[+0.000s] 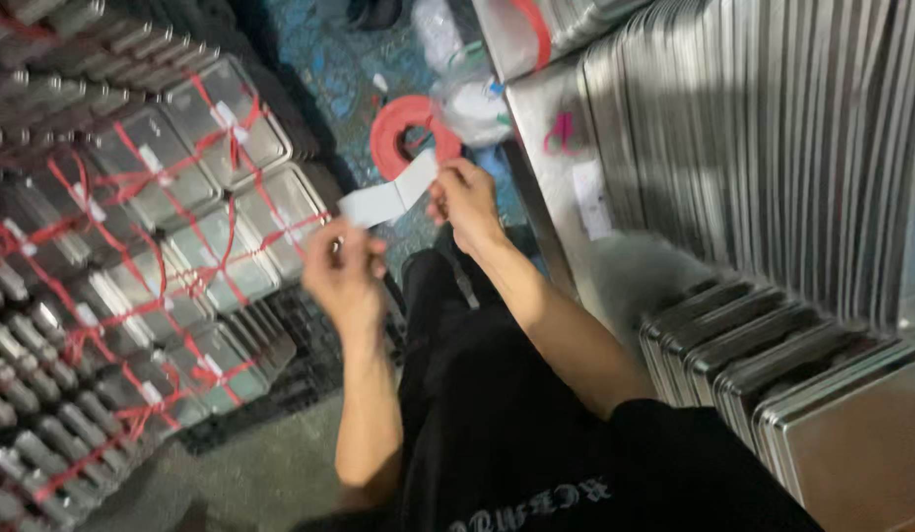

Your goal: The person stacks metal food trays on a stainless steel counter, places a small white label on each stack, and secures the stack with a red plastic tie. The person repeats this process for multiple stacks, moving completed bundles to a nearby crate.

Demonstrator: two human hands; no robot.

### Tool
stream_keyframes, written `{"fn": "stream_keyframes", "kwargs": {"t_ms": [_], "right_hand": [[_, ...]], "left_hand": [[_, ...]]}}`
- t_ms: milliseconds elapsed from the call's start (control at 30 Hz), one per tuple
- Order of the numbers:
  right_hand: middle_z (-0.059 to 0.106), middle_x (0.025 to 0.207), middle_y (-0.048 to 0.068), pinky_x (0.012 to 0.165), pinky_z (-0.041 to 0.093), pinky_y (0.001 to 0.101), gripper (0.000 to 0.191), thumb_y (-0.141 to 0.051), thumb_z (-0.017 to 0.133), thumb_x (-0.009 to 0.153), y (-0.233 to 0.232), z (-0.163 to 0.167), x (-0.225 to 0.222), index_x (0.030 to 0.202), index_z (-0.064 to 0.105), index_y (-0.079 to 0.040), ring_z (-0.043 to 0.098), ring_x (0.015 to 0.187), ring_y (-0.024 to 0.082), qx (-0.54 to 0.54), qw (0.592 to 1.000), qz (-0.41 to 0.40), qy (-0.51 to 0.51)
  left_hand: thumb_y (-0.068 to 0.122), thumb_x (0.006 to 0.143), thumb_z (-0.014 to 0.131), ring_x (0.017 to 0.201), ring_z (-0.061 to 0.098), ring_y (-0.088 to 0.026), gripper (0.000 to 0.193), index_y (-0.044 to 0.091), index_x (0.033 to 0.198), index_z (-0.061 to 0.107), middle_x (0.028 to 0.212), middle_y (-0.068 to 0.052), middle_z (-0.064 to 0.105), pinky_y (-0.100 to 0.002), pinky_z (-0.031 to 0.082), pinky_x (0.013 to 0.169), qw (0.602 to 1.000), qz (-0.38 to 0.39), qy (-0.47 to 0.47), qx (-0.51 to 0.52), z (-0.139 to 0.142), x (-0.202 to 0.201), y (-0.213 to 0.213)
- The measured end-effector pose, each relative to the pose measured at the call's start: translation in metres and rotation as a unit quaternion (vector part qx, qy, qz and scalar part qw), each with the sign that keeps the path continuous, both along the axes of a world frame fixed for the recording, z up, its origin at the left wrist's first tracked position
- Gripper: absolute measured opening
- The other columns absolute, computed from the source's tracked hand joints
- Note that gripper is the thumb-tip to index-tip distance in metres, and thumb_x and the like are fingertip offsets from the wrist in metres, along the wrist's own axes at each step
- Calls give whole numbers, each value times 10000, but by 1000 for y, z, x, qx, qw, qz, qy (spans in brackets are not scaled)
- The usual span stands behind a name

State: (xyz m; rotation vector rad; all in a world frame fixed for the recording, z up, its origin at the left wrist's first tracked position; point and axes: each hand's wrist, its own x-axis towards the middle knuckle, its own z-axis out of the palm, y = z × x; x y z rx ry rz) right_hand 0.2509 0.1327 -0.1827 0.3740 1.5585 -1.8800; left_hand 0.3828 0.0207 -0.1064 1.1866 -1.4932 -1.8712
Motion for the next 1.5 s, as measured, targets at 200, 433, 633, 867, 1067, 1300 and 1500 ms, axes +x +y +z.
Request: {"fn": "stream_keyframes", "kwargs": {"t_ms": [200, 433, 633, 867, 1067, 1300, 1500], "right_hand": [[732, 874, 171, 670, 641, 403, 143, -47, 512, 953, -26, -94, -95, 1078, 558, 5, 773, 716, 270, -17, 946, -308, -103], [756, 920, 86, 533, 554, 331, 529, -494, 511, 992, 23, 4, 5, 1213, 641, -31, 708, 690, 188, -189, 972, -74, -115], [727, 1001, 131, 797, 537, 318, 157, -99, 718, 1027, 158, 160, 144, 1117, 758, 23, 654, 889, 164, 107, 931, -186, 297], [649, 1007, 117, 720, 515, 321, 150, -59, 645, 1013, 337, 260, 269, 1078, 742, 34, 643, 851, 201, 404, 759, -245, 449], [660, 726, 48, 557, 467, 271, 136, -81, 720, 1048, 479, 245, 294, 959, 742, 19, 576, 630, 108, 413, 774, -337, 343], [702, 665, 106, 530, 546, 376, 461, -207, 933, 673, 558, 186, 229, 916, 607, 8, 708, 572, 230, 508, 727, -393, 242], [693, 693, 129, 636, 576, 426, 542, -287, 980, 630, 567, 168, 213, 890, 623, 27, 737, 679, 303, 571, 716, -327, 233]], "left_hand": [[120, 1075, 620, 1235, 708, -319, 109, 49, 1105, 542, 1525, -272, 534, -421, 597, 1029, 977, -19, 211, 26, -2, 53, -34], [53, 948, 777, 1268, 658, -331, 97, 10, 1010, 717, 1530, -294, 541, -420, 551, 1037, 926, -192, 38, -324, 8, 33, 6], [83, 803, 882, 1252, 626, -420, 237, 34, 994, 750, 1411, -312, 537, -464, 553, 1041, 752, -406, 326, -404, 60, -16, 132], [88, 787, 874, 883, 705, -154, 729, 63, 1349, 410, 959, -122, 718, -259, 543, 758, 634, -699, 320, 84, 131, -4, 294], [160, 963, 758, 665, 677, -108, 181, -11, 905, 741, 723, -53, 699, -269, 574, 642, 600, -771, 213, 17, 140, -10, 448], [299, 828, 822, 707, 745, -301, 193, 115, 884, 829, 751, -148, 760, -407, 563, 697, 647, -611, 196, -412, 134, -21, 511], [212, 832, 794, 752, 742, -345, 118, 122, 899, 832, 798, -171, 750, -422, 577, 739, 655, -582, 161, -454, 105, -17, 514]]}}
